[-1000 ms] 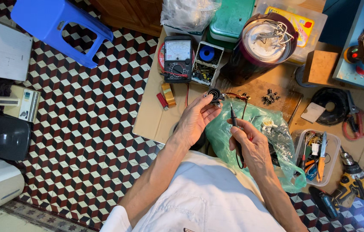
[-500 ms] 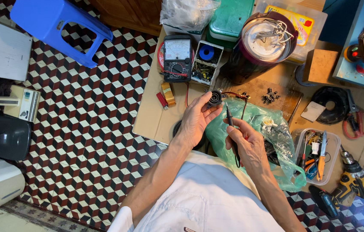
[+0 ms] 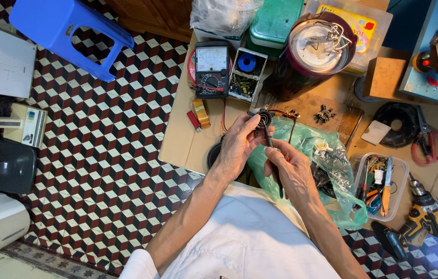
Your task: The person assembles a small white plastic gear with a black metal housing, then uses multimeter probes to test electrical continuity on the assembled unit. The person places the unit into a black circular base and continues testing with the probes.
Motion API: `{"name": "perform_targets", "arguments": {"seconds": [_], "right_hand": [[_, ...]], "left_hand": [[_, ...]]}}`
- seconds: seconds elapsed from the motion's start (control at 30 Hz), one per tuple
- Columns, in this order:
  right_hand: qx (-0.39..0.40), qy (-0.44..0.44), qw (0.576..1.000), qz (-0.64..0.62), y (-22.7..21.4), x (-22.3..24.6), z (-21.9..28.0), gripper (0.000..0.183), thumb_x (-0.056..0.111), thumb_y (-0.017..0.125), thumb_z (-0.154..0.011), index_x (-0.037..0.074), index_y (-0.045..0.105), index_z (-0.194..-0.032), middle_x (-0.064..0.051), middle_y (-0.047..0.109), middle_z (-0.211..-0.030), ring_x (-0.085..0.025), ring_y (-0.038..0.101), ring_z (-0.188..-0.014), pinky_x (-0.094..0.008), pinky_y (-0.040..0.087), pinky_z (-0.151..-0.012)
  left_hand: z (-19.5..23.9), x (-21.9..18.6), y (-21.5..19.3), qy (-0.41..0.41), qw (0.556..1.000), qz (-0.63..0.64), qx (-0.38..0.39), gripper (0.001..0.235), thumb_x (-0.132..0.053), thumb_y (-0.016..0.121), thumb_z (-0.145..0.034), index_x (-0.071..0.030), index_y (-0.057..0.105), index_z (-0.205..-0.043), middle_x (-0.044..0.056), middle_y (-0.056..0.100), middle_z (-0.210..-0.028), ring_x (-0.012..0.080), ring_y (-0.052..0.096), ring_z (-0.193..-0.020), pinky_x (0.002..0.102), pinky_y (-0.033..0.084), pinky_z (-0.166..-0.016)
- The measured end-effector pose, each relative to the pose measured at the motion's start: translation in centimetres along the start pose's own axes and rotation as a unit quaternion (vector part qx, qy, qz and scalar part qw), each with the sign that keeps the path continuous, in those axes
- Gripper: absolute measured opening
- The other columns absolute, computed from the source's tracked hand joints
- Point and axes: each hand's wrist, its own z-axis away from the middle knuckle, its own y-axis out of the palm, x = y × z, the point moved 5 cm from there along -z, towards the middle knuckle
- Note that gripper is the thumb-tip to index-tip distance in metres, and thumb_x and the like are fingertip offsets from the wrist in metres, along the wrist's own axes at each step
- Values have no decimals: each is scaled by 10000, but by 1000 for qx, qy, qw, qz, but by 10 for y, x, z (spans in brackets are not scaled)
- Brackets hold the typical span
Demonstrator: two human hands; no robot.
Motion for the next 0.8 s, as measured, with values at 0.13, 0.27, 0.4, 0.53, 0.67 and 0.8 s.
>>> {"name": "perform_targets", "arguments": {"seconds": [0.13,0.27,0.4,0.53,0.67,0.8], "right_hand": [[3,8,1000,-17,2,4,3,377,292,561,-970,99,692,-1266,1,592,-604,-52,446,-446,-242,319,-331],[8,22,1000,-18,3,8,4,383,306,538,-970,91,703,-1241,5,585,-615,-54,419,-442,-243,310,-316],[4,31,999,7,4,9,5,391,339,531,-962,116,689,-1241,3,590,-617,-66,408,-419,-251,312,-306],[10,22,1000,2,4,-4,6,422,392,553,-972,101,683,-1247,22,633,-687,-38,421,-444,-233,339,-336],[42,55,987,-144,-1,-30,4,484,420,571,-984,41,649,-1275,-6,649,-754,-57,382,-448,-228,250,-388],[27,100,980,-172,-1,-53,-1,469,388,620,-985,62,635,-1322,-25,515,-714,-68,277,-456,-247,200,-407]], "left_hand": [[-3,3,-1,1,1000,7,1,369,-146,674,-975,-20,501,-1275,104,652,-1135,180,673,-1054,330,563,-942],[-3,3,-4,-16,1000,-4,-10,392,-110,684,-939,-32,499,-1276,120,671,-1118,179,679,-1035,337,574,-895],[-2,3,-7,-36,999,-3,-15,361,-118,684,-929,-46,517,-1241,125,694,-1076,191,688,-992,348,571,-843],[-5,5,-15,-55,997,47,-17,308,-83,689,-929,-34,547,-1197,125,703,-1059,199,695,-982,338,581,-891],[-4,2,-27,-51,996,65,-26,273,-71,688,-936,-33,569,-1180,111,702,-1062,182,693,-982,312,579,-907],[4,1,-36,-64,994,69,-49,270,-74,684,-920,-34,587,-1170,101,701,-1050,171,699,-969,301,580,-899]]}}
